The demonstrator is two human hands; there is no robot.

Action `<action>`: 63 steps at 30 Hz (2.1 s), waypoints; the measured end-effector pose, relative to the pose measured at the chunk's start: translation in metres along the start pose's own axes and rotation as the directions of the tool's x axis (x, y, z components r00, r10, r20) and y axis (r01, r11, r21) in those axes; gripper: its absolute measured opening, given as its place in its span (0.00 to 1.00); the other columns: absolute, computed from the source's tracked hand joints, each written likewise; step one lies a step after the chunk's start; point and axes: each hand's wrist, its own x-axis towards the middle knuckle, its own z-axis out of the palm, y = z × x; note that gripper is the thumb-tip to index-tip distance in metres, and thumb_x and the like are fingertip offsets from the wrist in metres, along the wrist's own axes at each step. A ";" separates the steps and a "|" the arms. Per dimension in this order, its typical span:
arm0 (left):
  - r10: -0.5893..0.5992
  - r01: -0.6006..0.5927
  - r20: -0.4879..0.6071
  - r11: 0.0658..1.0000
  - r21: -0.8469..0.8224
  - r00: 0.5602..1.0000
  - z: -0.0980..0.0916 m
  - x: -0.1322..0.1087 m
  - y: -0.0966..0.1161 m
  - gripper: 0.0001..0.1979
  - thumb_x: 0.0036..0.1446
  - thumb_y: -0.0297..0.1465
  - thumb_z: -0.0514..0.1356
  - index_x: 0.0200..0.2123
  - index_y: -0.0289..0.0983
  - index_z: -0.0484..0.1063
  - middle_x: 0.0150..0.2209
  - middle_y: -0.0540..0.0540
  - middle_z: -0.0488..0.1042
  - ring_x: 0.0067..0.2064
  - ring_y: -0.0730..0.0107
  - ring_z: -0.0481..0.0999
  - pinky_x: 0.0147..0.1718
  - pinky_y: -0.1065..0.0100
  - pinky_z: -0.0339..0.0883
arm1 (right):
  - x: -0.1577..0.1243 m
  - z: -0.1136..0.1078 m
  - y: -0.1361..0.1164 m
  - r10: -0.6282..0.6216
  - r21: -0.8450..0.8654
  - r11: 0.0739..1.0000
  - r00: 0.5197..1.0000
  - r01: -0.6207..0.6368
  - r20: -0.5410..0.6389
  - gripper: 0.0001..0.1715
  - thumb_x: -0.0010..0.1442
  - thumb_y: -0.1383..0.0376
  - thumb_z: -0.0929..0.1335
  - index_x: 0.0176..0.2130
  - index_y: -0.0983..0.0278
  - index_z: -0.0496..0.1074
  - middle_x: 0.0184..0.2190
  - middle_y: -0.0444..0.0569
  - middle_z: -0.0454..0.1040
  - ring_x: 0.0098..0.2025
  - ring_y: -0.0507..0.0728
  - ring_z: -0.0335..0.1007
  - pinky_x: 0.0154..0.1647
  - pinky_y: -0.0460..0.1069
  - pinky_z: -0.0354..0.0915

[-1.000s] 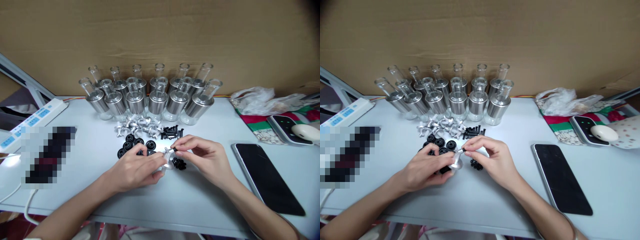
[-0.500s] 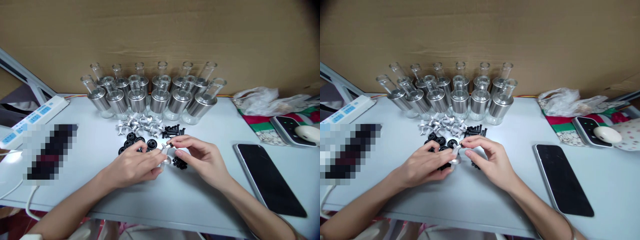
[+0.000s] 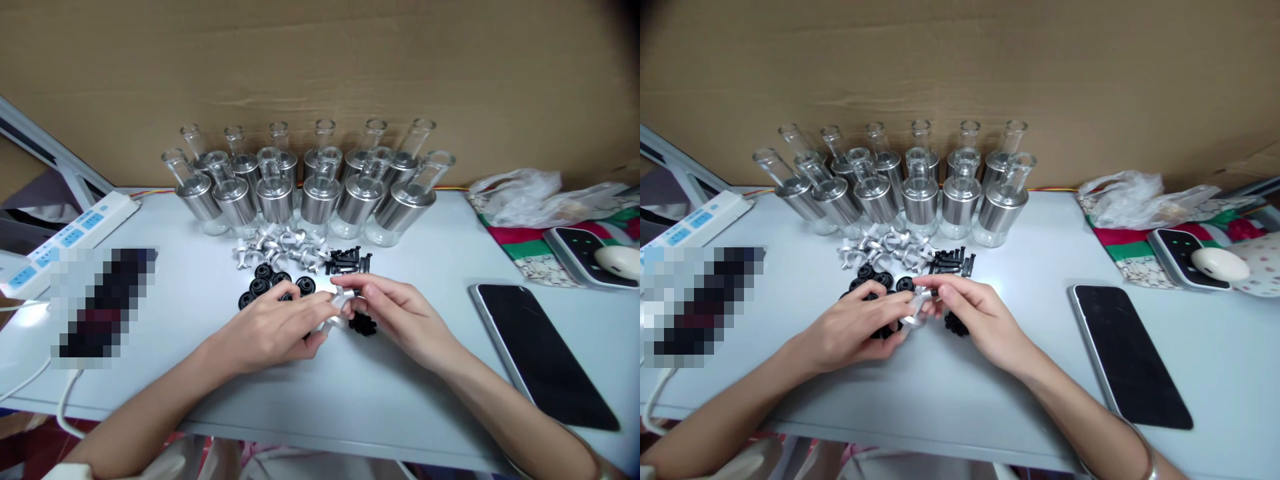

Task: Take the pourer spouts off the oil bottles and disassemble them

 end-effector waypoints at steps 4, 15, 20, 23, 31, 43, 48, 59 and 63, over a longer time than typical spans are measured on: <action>0.002 -0.002 0.020 1.000 0.011 1.000 0.000 0.001 -0.001 0.13 0.61 0.22 0.48 0.49 0.36 0.60 0.47 0.42 0.77 0.47 0.75 0.75 0.39 0.71 0.65 | 0.001 0.000 0.005 0.113 0.224 0.966 0.990 -0.128 0.080 0.22 0.59 0.51 0.66 0.47 0.60 0.75 0.27 0.46 0.72 0.30 0.53 0.66 0.37 0.51 0.65; 0.002 -0.001 0.030 0.999 -0.039 1.000 0.000 -0.003 0.001 0.11 0.64 0.25 0.50 0.50 0.34 0.61 0.44 0.44 0.78 0.47 0.76 0.75 0.39 0.70 0.64 | 0.001 0.008 0.001 0.153 0.467 0.853 0.966 -0.235 0.207 0.17 0.55 0.52 0.70 0.39 0.60 0.75 0.25 0.42 0.59 0.30 0.52 0.58 0.36 0.48 0.60; 0.014 -0.013 0.022 0.999 -0.051 1.000 0.001 -0.003 0.001 0.11 0.64 0.25 0.51 0.50 0.34 0.60 0.45 0.44 0.78 0.47 0.76 0.75 0.38 0.71 0.64 | 0.001 0.009 -0.001 0.183 0.457 0.853 0.965 -0.250 0.187 0.17 0.52 0.51 0.71 0.36 0.61 0.73 0.26 0.43 0.58 0.30 0.53 0.55 0.36 0.48 0.60; 0.010 -0.009 0.021 0.999 -0.033 1.000 0.002 -0.003 0.000 0.12 0.63 0.24 0.51 0.51 0.34 0.60 0.45 0.44 0.77 0.46 0.76 0.76 0.38 0.71 0.65 | 0.000 0.009 -0.001 0.168 0.452 0.861 0.969 -0.234 0.181 0.17 0.53 0.51 0.70 0.37 0.61 0.73 0.25 0.43 0.58 0.30 0.52 0.56 0.36 0.49 0.60; -0.047 0.047 0.017 0.998 0.036 0.999 0.000 -0.002 -0.007 0.16 0.61 0.25 0.52 0.53 0.34 0.60 0.48 0.42 0.76 0.46 0.70 0.76 0.42 0.66 0.63 | 0.003 0.010 0.000 0.157 0.382 0.909 0.986 -0.167 0.057 0.18 0.54 0.50 0.70 0.35 0.62 0.73 0.23 0.42 0.60 0.28 0.51 0.57 0.34 0.49 0.60; -0.560 0.504 -0.072 0.673 0.541 0.825 -0.004 -0.009 -0.032 0.06 0.60 0.30 0.54 0.35 0.37 0.70 0.35 0.42 0.73 0.39 0.54 0.69 0.34 0.59 0.57 | 0.004 0.000 -0.002 0.148 0.302 0.947 0.984 -0.111 -0.103 0.17 0.54 0.51 0.69 0.35 0.61 0.72 0.22 0.41 0.59 0.26 0.51 0.56 0.30 0.48 0.59; -0.562 0.491 -0.064 0.653 0.577 0.824 0.000 -0.009 -0.031 0.06 0.60 0.31 0.55 0.35 0.36 0.71 0.35 0.42 0.72 0.39 0.53 0.68 0.33 0.59 0.58 | 0.007 0.000 -0.004 0.144 0.247 0.963 0.981 -0.108 -0.129 0.17 0.55 0.50 0.69 0.35 0.61 0.71 0.22 0.41 0.58 0.25 0.51 0.55 0.29 0.48 0.59; -0.610 0.540 -0.041 0.666 0.514 0.791 0.001 -0.009 -0.032 0.06 0.60 0.28 0.53 0.35 0.35 0.70 0.36 0.42 0.72 0.40 0.53 0.68 0.35 0.57 0.59 | 0.007 -0.002 -0.003 0.158 0.281 0.954 0.972 -0.104 -0.177 0.17 0.54 0.51 0.70 0.35 0.62 0.73 0.21 0.40 0.58 0.25 0.51 0.55 0.30 0.47 0.58; -0.597 0.523 -0.046 0.659 0.541 0.801 0.001 -0.010 -0.032 0.07 0.61 0.31 0.54 0.35 0.35 0.69 0.35 0.42 0.72 0.40 0.53 0.68 0.34 0.58 0.58 | 0.007 -0.003 -0.003 0.152 0.272 0.957 0.969 -0.096 -0.194 0.17 0.54 0.52 0.70 0.34 0.62 0.73 0.21 0.40 0.59 0.26 0.50 0.55 0.29 0.46 0.57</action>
